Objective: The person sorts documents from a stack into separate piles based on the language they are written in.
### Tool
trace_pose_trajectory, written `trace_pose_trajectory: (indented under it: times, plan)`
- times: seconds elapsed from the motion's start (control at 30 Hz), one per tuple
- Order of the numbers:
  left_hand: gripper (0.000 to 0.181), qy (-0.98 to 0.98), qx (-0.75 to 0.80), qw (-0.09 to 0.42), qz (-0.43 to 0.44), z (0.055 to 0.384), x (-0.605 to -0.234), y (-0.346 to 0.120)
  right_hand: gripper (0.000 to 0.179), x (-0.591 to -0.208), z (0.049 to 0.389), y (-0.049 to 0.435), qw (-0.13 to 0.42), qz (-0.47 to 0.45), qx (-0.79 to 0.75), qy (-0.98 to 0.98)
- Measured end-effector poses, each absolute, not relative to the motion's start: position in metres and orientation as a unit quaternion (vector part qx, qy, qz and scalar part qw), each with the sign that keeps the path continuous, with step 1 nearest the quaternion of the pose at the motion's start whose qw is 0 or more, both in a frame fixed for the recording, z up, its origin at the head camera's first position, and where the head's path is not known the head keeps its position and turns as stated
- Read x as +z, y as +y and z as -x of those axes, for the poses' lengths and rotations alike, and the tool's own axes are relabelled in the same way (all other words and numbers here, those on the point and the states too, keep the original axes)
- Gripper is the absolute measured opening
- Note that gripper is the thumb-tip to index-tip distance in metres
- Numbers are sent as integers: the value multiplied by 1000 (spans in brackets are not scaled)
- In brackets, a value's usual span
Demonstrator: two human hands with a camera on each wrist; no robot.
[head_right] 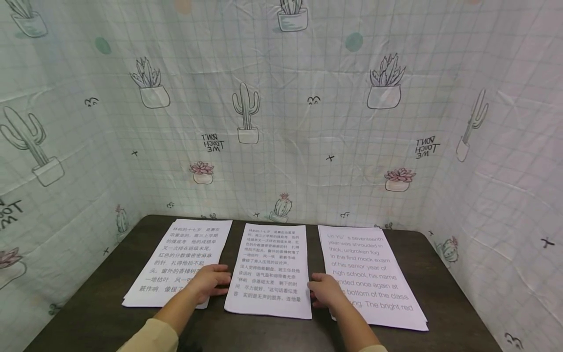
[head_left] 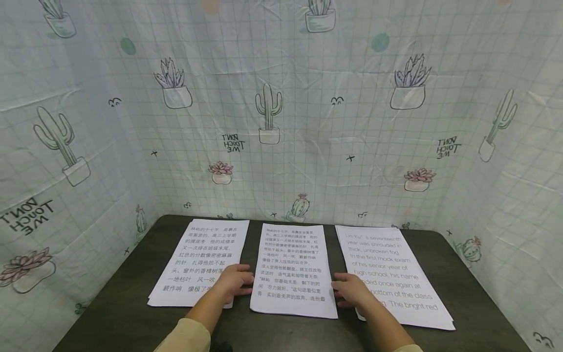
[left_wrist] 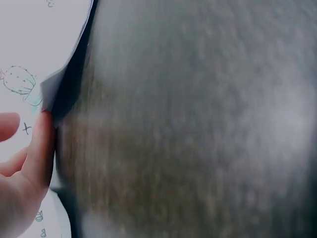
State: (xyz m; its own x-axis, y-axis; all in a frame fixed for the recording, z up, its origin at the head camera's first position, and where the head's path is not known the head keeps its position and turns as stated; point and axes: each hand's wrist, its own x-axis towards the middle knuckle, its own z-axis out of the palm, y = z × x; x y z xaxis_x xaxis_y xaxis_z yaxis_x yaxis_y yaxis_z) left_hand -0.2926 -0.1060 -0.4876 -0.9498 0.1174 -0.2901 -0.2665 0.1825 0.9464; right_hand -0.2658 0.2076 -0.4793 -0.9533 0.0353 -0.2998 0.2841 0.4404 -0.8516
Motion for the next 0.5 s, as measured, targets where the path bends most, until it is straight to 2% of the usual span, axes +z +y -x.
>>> trace_pose_trajectory:
  times: [0.27, 0.5]
  plan:
    - [42, 803, 583, 106, 60, 292, -495, -96, 48, -484, 267, 205, 110, -96, -511, 847]
    - [40, 819, 564, 89, 61, 292, -499, -89, 47, -485, 268, 205, 103, -95, -507, 850]
